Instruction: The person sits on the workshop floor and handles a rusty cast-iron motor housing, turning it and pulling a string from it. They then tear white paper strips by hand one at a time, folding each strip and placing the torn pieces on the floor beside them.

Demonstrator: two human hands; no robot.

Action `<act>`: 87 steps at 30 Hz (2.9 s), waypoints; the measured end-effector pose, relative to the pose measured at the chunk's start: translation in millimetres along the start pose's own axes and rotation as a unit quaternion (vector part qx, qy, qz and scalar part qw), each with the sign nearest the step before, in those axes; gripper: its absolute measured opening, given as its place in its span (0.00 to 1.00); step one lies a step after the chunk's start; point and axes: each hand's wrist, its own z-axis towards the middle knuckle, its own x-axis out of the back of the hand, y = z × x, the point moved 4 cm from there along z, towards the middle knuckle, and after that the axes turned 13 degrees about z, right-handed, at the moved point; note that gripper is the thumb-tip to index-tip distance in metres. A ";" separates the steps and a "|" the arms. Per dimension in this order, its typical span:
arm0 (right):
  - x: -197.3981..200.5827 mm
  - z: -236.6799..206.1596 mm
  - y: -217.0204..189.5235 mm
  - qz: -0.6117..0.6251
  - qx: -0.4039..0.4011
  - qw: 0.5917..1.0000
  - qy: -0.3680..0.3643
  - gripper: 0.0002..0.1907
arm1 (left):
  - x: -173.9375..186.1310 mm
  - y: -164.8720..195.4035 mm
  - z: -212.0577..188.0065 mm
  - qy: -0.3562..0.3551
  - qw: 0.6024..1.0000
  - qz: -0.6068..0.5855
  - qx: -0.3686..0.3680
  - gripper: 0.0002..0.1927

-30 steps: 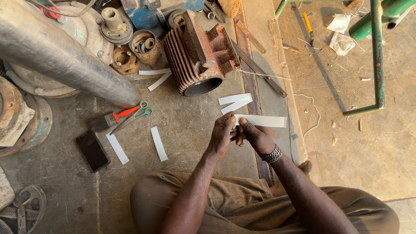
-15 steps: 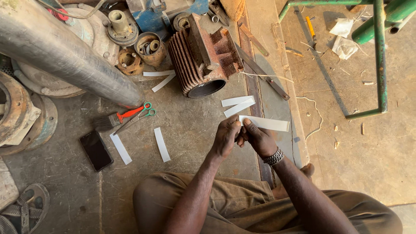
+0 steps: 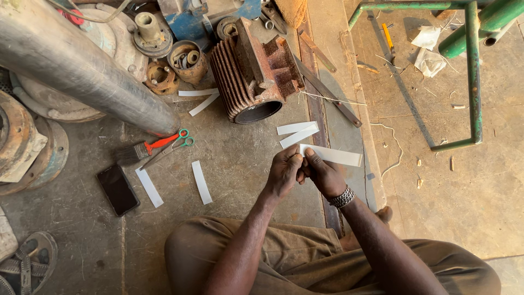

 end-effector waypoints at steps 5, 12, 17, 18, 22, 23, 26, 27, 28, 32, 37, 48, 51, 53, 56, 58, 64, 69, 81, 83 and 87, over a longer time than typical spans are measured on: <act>-2.3 3.7 3.3 -0.021 -0.026 0.999 -0.002 0.19 | 7.2 -28.1 -2.3 0.054 0.999 0.001 -0.002 0.16; 20.8 13.4 3.8 -0.096 -0.114 0.984 0.098 0.16 | 61.2 -94.4 14.0 0.098 0.910 0.333 0.228 0.19; 27.2 13.1 5.7 -0.120 -0.104 0.984 0.084 0.15 | 102.4 -58.9 -12.4 0.230 0.815 0.468 0.253 0.13; 26.8 13.1 4.8 -0.121 -0.097 0.985 0.079 0.15 | 115.4 -40.9 -23.9 0.277 0.753 0.550 0.231 0.16; 20.1 14.3 -2.6 -0.130 -0.084 0.986 0.060 0.14 | 164.2 -9.0 -66.1 0.388 0.570 0.585 0.426 0.47; 18.3 13.3 -5.1 -0.134 -0.079 0.986 0.061 0.13 | 170.6 -9.3 -73.1 0.409 0.564 0.556 0.453 0.49; 9.2 10.7 -9.8 -0.147 -0.072 0.985 0.047 0.12 | 176.0 -21.8 -87.9 0.421 0.559 0.517 0.494 0.52; 7.1 9.6 -12.5 -0.149 -0.070 0.986 0.040 0.12 | 175.7 -26.9 -89.6 0.416 0.562 0.514 0.498 0.53; 4.3 9.2 -14.4 -0.150 -0.067 0.986 0.035 0.12 | 175.8 -30.3 -90.1 0.417 0.575 0.508 0.487 0.50; -1.8 7.4 -20.3 -0.204 -0.070 0.976 0.026 0.13 | 156.5 -33.6 -66.3 0.419 0.757 0.419 0.276 0.27; -8.7 1.2 -6.2 -0.300 -0.161 0.939 -0.056 0.11 | 83.5 -24.4 -25.5 0.281 0.940 0.162 0.108 0.08; -0.9 0.5 -27.4 -0.088 0.069 0.994 -0.015 0.07 | 29.2 20.6 -16.2 0.111 0.986 0.025 0.118 0.16; 1.1 0.8 -39.9 -0.050 0.096 0.994 -0.003 0.07 | 26.1 12.3 -14.2 0.093 0.988 -0.042 0.112 0.12; -1.1 -0.2 -40.7 -0.039 0.093 0.995 -0.018 0.07 | 23.8 6.2 -11.2 0.099 0.989 -0.061 0.092 0.11; -2.7 -3.3 -36.8 -0.047 0.075 0.996 -0.029 0.08 | 21.2 -2.3 -7.9 0.104 0.987 -0.064 0.100 0.10; -1.6 -5.6 -34.0 -0.089 0.059 0.994 -0.024 0.09 | 19.9 -5.1 -7.4 0.101 0.987 -0.063 0.113 0.09; -0.1 -5.6 -34.4 -0.130 0.055 0.988 -0.069 0.12 | 20.3 -5.7 -9.3 0.105 0.982 -0.062 0.146 0.10; 6.3 -6.0 -35.2 -0.170 0.032 0.981 -0.085 0.13 | 16.9 -4.1 -9.0 0.056 0.984 -0.108 0.131 0.12; 0.6 -8.7 -44.5 -0.205 0.064 0.969 -0.125 0.12 | 15.6 -9.6 -11.6 0.028 0.979 -0.131 0.151 0.12; -0.1 -8.7 -46.0 -0.216 0.060 0.968 -0.114 0.12 | 13.4 -14.1 -12.2 0.011 0.969 -0.187 0.159 0.11; -5.1 -9.3 -49.5 -0.207 0.056 0.971 -0.104 0.11 | 10.0 -21.4 -14.6 -0.020 0.952 -0.260 0.160 0.10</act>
